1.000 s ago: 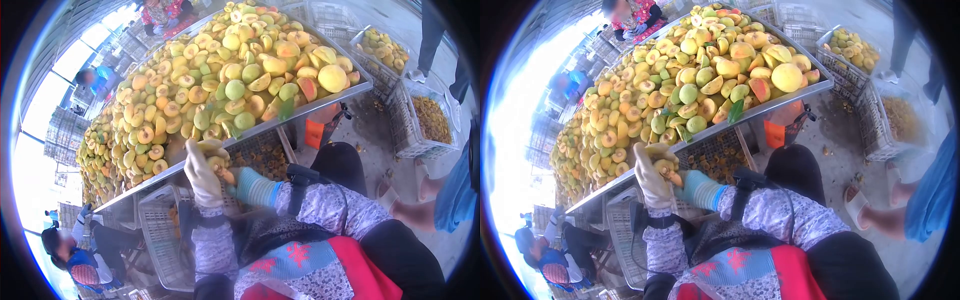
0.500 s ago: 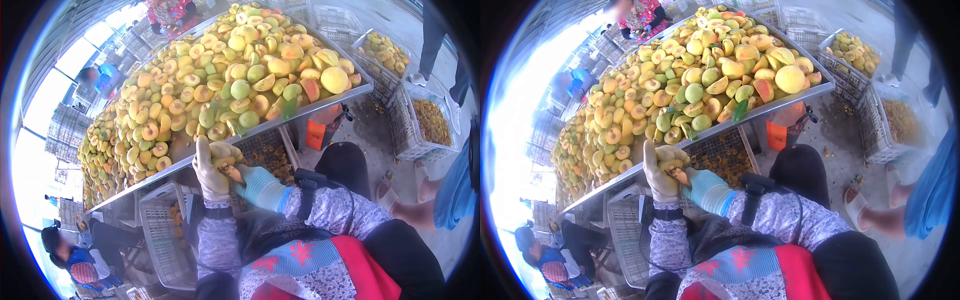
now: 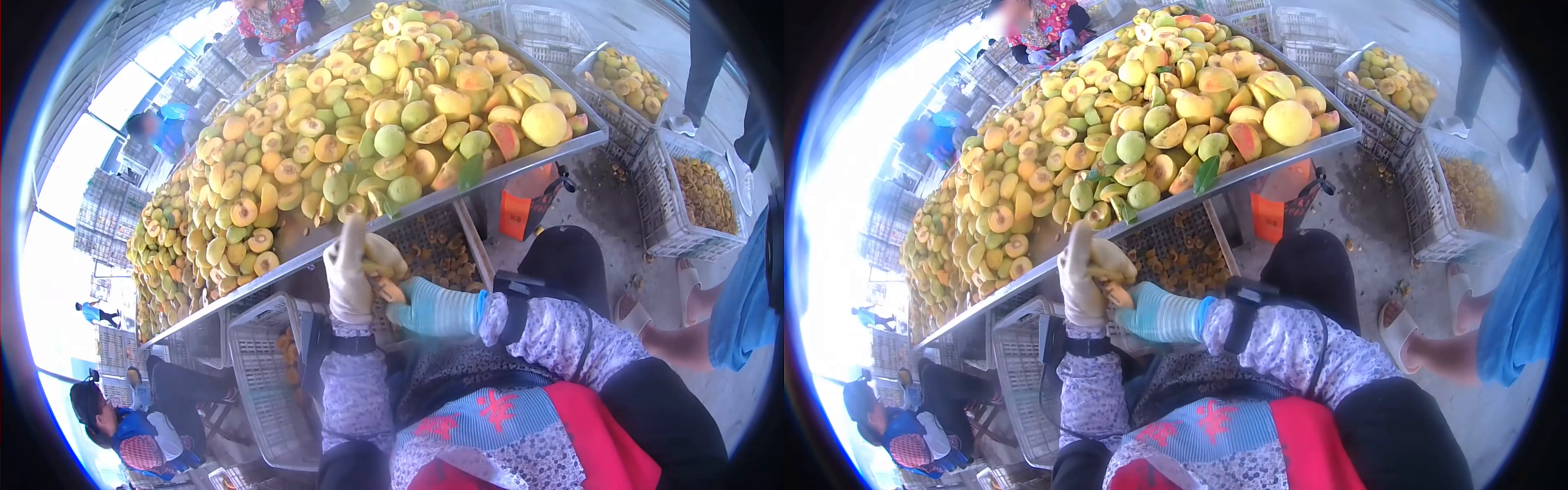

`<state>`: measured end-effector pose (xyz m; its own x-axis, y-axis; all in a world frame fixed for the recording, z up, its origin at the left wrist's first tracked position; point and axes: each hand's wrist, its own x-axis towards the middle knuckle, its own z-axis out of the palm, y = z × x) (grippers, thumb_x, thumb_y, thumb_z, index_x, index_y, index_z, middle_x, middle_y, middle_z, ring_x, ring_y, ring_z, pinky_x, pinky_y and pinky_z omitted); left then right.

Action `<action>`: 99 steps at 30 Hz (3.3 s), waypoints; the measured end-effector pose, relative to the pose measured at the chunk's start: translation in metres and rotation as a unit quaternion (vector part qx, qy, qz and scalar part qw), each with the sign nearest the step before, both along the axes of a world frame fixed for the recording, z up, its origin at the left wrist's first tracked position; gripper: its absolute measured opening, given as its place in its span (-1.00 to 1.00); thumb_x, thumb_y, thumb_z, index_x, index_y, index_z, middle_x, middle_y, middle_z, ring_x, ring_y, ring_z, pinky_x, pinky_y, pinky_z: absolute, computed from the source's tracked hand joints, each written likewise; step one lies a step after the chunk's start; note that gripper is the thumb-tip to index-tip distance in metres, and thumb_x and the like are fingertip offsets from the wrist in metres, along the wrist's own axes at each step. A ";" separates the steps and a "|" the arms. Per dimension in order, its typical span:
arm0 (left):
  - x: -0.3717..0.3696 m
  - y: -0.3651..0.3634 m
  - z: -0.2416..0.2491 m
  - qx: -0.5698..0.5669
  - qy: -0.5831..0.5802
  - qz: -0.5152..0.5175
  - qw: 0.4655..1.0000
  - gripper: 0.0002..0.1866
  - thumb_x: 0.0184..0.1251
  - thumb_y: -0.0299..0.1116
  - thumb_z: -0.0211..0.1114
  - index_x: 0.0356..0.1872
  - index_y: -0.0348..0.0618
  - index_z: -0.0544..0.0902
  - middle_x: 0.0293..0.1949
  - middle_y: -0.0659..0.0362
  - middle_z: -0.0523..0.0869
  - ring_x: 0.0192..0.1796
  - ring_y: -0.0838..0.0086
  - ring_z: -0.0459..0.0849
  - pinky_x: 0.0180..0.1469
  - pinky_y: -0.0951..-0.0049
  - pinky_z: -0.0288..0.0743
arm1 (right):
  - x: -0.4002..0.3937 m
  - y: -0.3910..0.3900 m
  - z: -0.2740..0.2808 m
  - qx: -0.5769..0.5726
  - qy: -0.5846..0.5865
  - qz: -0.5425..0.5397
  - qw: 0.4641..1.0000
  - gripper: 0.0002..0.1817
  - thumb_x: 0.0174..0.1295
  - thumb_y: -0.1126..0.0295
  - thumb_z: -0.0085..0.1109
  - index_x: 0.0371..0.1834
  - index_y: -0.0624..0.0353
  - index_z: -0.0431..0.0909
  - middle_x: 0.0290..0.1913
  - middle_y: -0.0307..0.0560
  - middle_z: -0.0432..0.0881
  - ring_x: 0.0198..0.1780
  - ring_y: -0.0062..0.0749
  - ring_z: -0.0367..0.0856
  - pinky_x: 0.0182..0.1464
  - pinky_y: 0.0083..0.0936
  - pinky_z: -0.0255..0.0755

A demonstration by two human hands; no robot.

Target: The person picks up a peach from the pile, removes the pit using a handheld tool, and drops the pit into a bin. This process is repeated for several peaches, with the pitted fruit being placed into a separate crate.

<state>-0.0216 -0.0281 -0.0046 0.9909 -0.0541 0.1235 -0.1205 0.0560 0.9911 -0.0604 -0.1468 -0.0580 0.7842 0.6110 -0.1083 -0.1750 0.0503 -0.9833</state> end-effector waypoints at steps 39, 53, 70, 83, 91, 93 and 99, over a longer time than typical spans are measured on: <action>0.088 0.115 -0.008 -0.292 0.112 0.158 0.936 -0.63 0.41 -0.15 0.27 0.08 -0.15 0.61 -0.12 0.15 0.70 -0.16 0.33 0.67 -0.18 0.39 0.60 | 0.037 0.005 -0.005 -0.210 -0.191 -0.071 0.956 -0.56 0.41 0.08 -0.03 0.04 0.24 0.56 -0.15 0.33 0.68 -0.08 0.25 0.66 0.03 -0.03 0.52; 0.022 0.028 -0.010 -0.287 0.052 0.064 0.954 -0.46 0.50 0.07 0.08 -0.03 -0.32 0.62 -0.16 0.02 0.67 -0.13 0.32 0.64 -0.01 0.30 0.56 | 0.045 0.025 0.009 -0.230 -0.235 -0.202 0.922 -0.65 0.37 0.08 0.03 -0.09 0.17 0.46 -0.31 0.24 0.68 -0.24 0.23 0.67 -0.17 0.07 0.53; 0.008 0.017 0.000 -0.207 0.102 0.087 0.969 -0.56 0.48 0.05 0.14 -0.34 -0.17 0.58 -0.36 0.08 0.64 -0.36 0.36 0.61 -0.31 0.39 0.53 | 0.027 0.026 -0.007 -0.127 -0.145 -0.107 0.975 -0.61 0.29 0.17 0.12 0.00 0.27 0.55 -0.17 0.32 0.69 -0.05 0.25 0.66 0.01 -0.06 0.55; 0.012 0.017 -0.006 -0.221 0.124 0.072 0.965 -0.51 0.47 0.09 0.17 -0.56 -0.04 0.41 -0.59 0.13 0.52 -0.57 0.36 0.51 -0.56 0.40 0.37 | 0.024 0.008 0.002 0.032 0.109 0.091 0.989 -0.67 0.37 0.22 0.09 -0.14 0.34 0.57 -0.37 0.01 0.67 -0.28 -0.33 0.62 -0.19 -0.31 0.51; 0.010 0.011 -0.005 -0.152 0.142 0.036 0.977 -0.49 0.48 0.06 0.16 -0.63 0.00 0.37 -0.61 0.15 0.51 -0.61 0.36 0.49 -0.61 0.41 0.34 | 0.019 0.005 0.007 -0.073 0.010 0.051 0.996 -0.61 0.37 0.18 0.08 -0.11 0.39 0.55 -0.35 0.07 0.67 -0.32 -0.23 0.67 -0.20 -0.36 0.55; 0.011 0.011 -0.007 -0.251 0.137 -0.011 0.958 -0.49 0.49 0.04 0.16 -0.63 -0.03 0.40 -0.64 0.11 0.52 -0.63 0.33 0.52 -0.61 0.41 0.37 | 0.017 0.000 0.011 -0.030 0.120 0.088 0.988 -0.60 0.36 0.18 0.09 -0.11 0.41 0.55 -0.34 0.10 0.67 -0.31 -0.24 0.67 -0.18 -0.35 0.55; -0.001 0.033 -0.004 -0.300 0.127 0.086 0.941 -0.56 0.48 0.00 0.16 -0.58 0.00 0.42 -0.62 0.20 0.48 -0.59 0.40 0.49 -0.62 0.46 0.30 | 0.025 -0.003 0.002 -0.107 -0.112 0.121 0.981 -0.58 0.36 0.12 0.06 0.05 0.24 0.60 -0.18 0.15 0.72 -0.16 -0.22 0.74 -0.05 -0.21 0.56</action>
